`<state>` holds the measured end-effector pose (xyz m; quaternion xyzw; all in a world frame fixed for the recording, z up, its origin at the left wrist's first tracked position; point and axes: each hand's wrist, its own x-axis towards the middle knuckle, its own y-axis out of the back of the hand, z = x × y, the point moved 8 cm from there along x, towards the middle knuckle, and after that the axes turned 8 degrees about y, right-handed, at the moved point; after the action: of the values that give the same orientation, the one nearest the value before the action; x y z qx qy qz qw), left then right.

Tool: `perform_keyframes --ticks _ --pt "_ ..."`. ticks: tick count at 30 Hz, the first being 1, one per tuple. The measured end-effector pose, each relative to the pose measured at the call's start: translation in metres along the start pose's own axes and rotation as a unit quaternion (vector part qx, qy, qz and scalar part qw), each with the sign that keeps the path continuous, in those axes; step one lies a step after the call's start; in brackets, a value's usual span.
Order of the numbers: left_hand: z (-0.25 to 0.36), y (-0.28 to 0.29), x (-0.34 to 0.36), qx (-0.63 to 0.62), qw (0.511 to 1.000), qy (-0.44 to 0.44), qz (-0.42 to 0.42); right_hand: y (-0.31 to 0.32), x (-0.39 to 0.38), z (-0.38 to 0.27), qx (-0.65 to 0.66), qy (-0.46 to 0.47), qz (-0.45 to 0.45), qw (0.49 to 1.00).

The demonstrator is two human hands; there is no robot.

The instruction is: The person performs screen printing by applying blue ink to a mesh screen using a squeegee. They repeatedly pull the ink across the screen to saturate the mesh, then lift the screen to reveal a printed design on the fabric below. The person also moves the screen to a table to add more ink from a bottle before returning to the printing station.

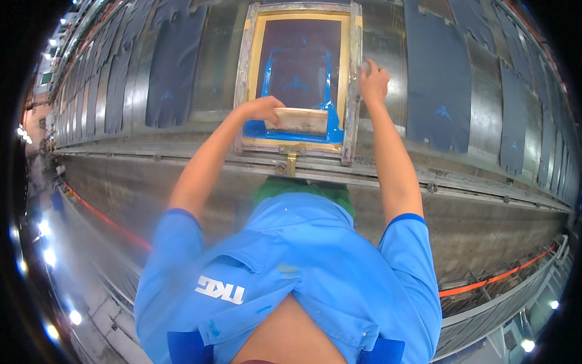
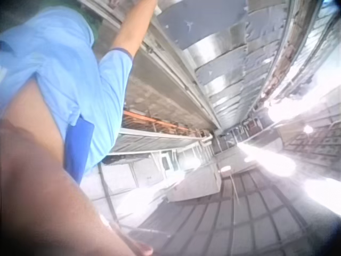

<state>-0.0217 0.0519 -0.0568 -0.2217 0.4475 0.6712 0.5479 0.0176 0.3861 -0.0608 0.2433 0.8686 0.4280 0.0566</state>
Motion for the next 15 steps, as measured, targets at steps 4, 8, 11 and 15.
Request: perform_keyframes --ticks 4,8,11,15 --pt "-0.018 0.003 -0.003 -0.050 0.996 0.020 -0.075 0.015 -0.036 -0.091 -0.100 0.156 -0.019 0.982" --pt "0.009 0.088 0.013 -0.016 0.993 -0.062 0.095 0.012 0.000 -0.165 0.001 0.182 -0.243 0.953" --pt "0.039 0.133 0.002 0.001 0.963 -0.090 0.255 -0.002 0.025 -0.173 -0.081 0.184 -0.293 0.935" --pt "0.043 0.118 -0.008 0.012 0.911 -0.118 0.396 -0.027 0.011 -0.147 -0.074 0.179 -0.255 0.947"
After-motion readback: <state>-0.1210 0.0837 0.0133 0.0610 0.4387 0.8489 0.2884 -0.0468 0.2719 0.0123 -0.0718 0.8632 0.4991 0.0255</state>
